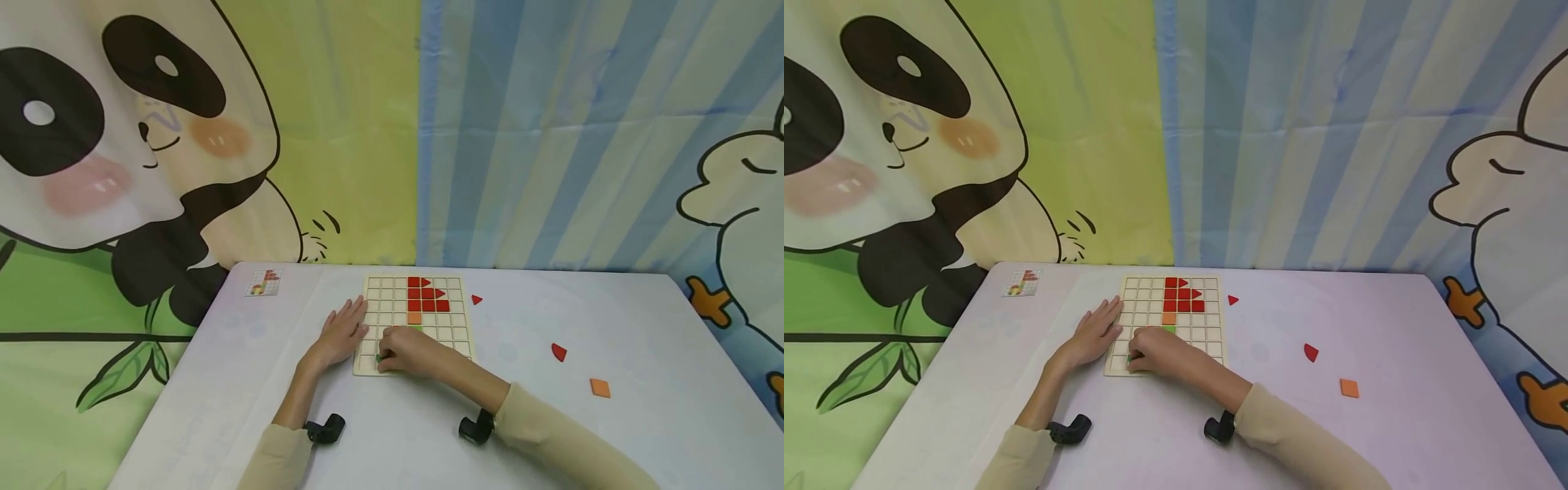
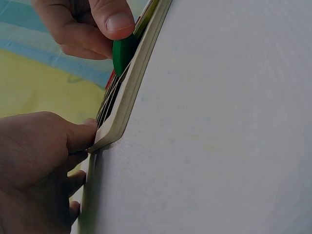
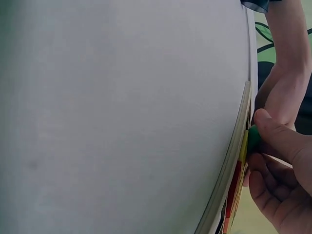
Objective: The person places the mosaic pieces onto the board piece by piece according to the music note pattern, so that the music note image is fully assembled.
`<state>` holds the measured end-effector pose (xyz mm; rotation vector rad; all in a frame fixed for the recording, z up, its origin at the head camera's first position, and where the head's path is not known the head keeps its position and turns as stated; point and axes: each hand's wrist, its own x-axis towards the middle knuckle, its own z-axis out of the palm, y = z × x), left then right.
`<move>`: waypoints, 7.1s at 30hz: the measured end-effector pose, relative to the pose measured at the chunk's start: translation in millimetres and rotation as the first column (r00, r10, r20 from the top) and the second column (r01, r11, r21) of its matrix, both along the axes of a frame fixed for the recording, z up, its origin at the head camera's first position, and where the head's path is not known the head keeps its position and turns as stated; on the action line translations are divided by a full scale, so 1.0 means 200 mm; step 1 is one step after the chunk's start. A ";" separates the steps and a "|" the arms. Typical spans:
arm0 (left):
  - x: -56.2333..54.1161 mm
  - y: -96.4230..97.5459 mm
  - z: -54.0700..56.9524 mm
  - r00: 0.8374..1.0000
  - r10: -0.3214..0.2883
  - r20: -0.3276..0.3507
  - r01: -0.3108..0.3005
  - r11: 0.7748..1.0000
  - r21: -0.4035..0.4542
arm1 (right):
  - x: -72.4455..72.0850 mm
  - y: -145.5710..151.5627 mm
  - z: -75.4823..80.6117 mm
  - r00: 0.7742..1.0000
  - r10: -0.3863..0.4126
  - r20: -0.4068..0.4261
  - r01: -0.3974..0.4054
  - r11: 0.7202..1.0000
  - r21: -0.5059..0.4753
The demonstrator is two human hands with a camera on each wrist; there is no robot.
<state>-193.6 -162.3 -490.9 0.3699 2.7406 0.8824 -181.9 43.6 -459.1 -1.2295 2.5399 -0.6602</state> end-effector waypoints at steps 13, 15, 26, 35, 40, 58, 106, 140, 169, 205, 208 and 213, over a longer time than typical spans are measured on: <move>0.00 0.00 -0.01 1.000 0.001 -0.009 -0.001 1.000 -0.002 | -0.01 0.00 0.02 0.995 0.091 -0.031 -0.089 0.994 0.063; 0.00 0.00 -0.01 1.000 0.003 -0.005 -0.003 1.000 -0.006 | 0.01 0.00 0.03 0.988 0.124 -0.092 -0.113 0.986 0.122; 0.00 0.01 -0.01 1.000 0.023 0.006 -0.023 1.000 -0.018 | 0.14 0.14 0.09 0.991 0.058 -0.119 -0.050 0.997 0.065; 0.00 0.03 -0.01 0.999 0.045 0.006 -0.045 0.999 -0.003 | 0.25 0.75 0.10 0.956 -0.260 -0.133 0.246 0.963 -0.114; 0.01 0.03 0.00 0.999 0.042 0.004 -0.042 0.999 -0.005 | 0.30 1.12 0.05 0.877 -0.440 -0.193 0.414 0.896 -0.160; 0.01 0.02 -0.01 0.999 0.037 0.001 -0.037 0.999 -0.002 | 0.37 1.49 0.02 0.784 -0.618 -0.063 0.620 0.784 0.026; -0.01 0.03 -0.04 1.000 0.029 -0.011 -0.029 1.000 0.004 | 0.18 0.41 0.23 0.951 -0.229 -0.209 0.160 0.940 -0.302; 0.00 -0.01 -0.02 1.000 0.011 -0.014 -0.011 1.000 -0.014 | 0.02 -0.05 0.04 0.984 -0.162 -0.070 0.163 0.986 0.018; 0.00 -0.01 -0.01 1.000 0.000 -0.007 0.000 1.000 -0.015 | -0.05 -0.03 0.03 0.995 -0.095 -0.044 0.095 0.995 0.000; 0.00 0.00 -0.02 1.000 0.018 0.003 -0.018 1.000 -0.003 | 0.19 1.43 -0.15 0.795 -0.583 -0.168 0.561 0.812 -0.162; 0.00 0.00 -0.02 1.000 0.022 0.006 -0.022 1.000 -0.003 | 0.19 1.42 -0.15 0.803 -0.581 -0.134 0.565 0.813 -0.142; 0.00 0.00 -0.02 1.000 0.027 0.011 -0.027 1.000 0.006 | 0.19 1.41 -0.16 0.811 -0.577 -0.098 0.557 0.813 -0.170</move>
